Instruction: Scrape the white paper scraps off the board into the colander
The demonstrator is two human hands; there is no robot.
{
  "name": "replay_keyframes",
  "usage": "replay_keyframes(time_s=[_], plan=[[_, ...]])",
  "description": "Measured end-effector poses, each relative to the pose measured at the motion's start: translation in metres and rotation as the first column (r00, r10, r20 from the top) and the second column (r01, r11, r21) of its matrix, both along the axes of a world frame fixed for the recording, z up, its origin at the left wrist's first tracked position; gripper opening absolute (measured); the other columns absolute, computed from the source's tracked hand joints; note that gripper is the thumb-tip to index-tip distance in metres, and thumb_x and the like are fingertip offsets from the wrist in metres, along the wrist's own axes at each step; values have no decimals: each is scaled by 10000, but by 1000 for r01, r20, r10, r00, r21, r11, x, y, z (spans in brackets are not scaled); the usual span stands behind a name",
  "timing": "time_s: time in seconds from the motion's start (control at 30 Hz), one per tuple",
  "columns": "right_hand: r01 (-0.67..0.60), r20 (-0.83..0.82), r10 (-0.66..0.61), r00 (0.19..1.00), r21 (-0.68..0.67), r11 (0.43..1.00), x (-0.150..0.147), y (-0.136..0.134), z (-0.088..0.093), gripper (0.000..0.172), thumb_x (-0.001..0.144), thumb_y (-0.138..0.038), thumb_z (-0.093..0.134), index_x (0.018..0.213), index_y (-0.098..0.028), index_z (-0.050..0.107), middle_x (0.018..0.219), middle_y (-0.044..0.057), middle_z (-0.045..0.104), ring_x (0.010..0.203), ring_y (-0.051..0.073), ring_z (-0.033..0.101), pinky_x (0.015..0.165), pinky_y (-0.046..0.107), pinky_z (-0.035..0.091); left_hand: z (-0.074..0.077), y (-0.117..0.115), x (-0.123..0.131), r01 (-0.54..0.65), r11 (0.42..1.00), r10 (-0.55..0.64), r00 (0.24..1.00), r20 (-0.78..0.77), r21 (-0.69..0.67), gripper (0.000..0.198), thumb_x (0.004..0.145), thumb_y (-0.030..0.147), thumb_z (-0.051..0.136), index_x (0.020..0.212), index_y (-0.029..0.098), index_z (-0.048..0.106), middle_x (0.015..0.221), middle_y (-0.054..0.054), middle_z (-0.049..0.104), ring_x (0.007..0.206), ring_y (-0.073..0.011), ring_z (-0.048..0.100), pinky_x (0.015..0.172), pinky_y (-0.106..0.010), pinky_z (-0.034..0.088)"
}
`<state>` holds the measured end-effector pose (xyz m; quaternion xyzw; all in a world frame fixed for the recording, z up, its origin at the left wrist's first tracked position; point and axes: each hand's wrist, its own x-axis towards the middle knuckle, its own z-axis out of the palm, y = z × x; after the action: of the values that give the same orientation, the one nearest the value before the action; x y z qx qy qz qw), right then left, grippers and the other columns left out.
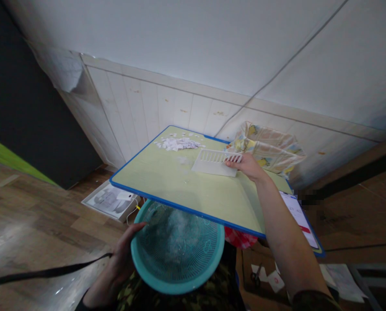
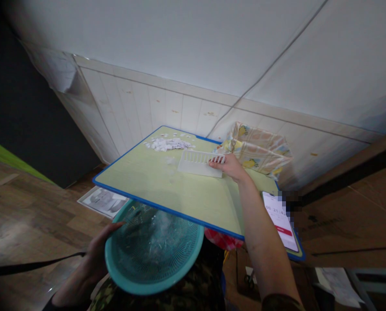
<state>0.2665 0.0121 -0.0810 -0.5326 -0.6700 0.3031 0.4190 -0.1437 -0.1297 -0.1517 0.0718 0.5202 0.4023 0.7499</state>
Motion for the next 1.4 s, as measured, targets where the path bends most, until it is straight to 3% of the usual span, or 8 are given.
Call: replay_keyframes(time_s=[0.13, 0.33, 0.57, 0.67, 0.8, 0.93, 1.23, 1.4], plan=[[-39, 45, 41, 998, -34, 999, 5, -5, 9, 405, 646, -522, 849, 862, -189, 766, 831, 42, 749, 789, 232, 675, 759, 363, 534, -1, 1, 0, -7, 1000, 6, 1000, 6, 11, 236, 929, 164, 566, 831, 29, 733, 780, -178, 735, 698, -294, 722, 763, -425, 610], [-36, -1, 36, 999, -20, 999, 1, -11, 15, 413, 638, -519, 856, 877, -196, 761, 857, 43, 753, 865, 247, 679, 793, 361, 538, -8, 1, -4, 20, 999, -21, 1000, 13, 44, 210, 914, 193, 599, 862, 39, 733, 838, -177, 744, 749, -307, 727, 807, -438, 604], [-77, 31, 79, 996, -62, 995, -10, -14, 19, 413, 635, -546, 847, 824, -188, 766, 844, 50, 760, 786, 234, 679, 743, 358, 544, 11, 1, 5, 4, 1000, -4, 1000, -1, -13, 284, 952, 157, 500, 797, 34, 704, 729, -181, 723, 681, -303, 723, 771, -445, 610], [21, 22, -21, 1000, 8, 1000, -10, -30, 22, 392, 657, -535, 838, 839, -192, 777, 872, 59, 773, 798, 247, 694, 745, 366, 548, 7, 2, 3, -5, 1000, 5, 1000, 0, -19, 243, 935, 164, 531, 830, 38, 710, 764, -181, 731, 693, -302, 725, 770, -436, 612], [234, 123, -246, 961, 104, 967, -16, -68, 17, 345, 714, -510, 799, 852, -194, 799, 818, 72, 780, 720, 255, 698, 653, 356, 536, -12, 4, -7, -21, 1000, 20, 1000, 23, 15, 181, 896, 164, 594, 840, 42, 716, 798, -183, 736, 718, -311, 727, 788, -443, 611], [305, 160, -316, 935, 89, 948, -34, -98, 5, 320, 737, -514, 766, 826, -210, 811, 778, 65, 785, 665, 268, 697, 546, 341, 507, -21, 6, -11, -34, 999, 33, 999, 20, 17, 169, 892, 153, 595, 859, 41, 717, 818, -186, 739, 747, -318, 731, 801, -444, 610], [218, 167, -217, 962, 17, 976, -51, -120, 3, 230, 744, -494, 768, 820, -283, 821, 821, 30, 797, 709, 284, 739, 610, 362, 572, -2, 6, -5, -53, 998, 53, 998, -27, -23, 224, 934, 129, 525, 821, 53, 704, 737, -162, 730, 611, -269, 710, 676, -383, 627], [245, 158, -249, 956, 40, 969, -53, -123, 3, 222, 747, -485, 769, 820, -282, 825, 826, 39, 797, 721, 299, 746, 628, 379, 582, 1, 5, -7, -69, 997, 68, 997, -38, -25, 273, 932, 116, 528, 755, 31, 718, 702, -169, 716, 568, -258, 692, 619, -357, 619]])
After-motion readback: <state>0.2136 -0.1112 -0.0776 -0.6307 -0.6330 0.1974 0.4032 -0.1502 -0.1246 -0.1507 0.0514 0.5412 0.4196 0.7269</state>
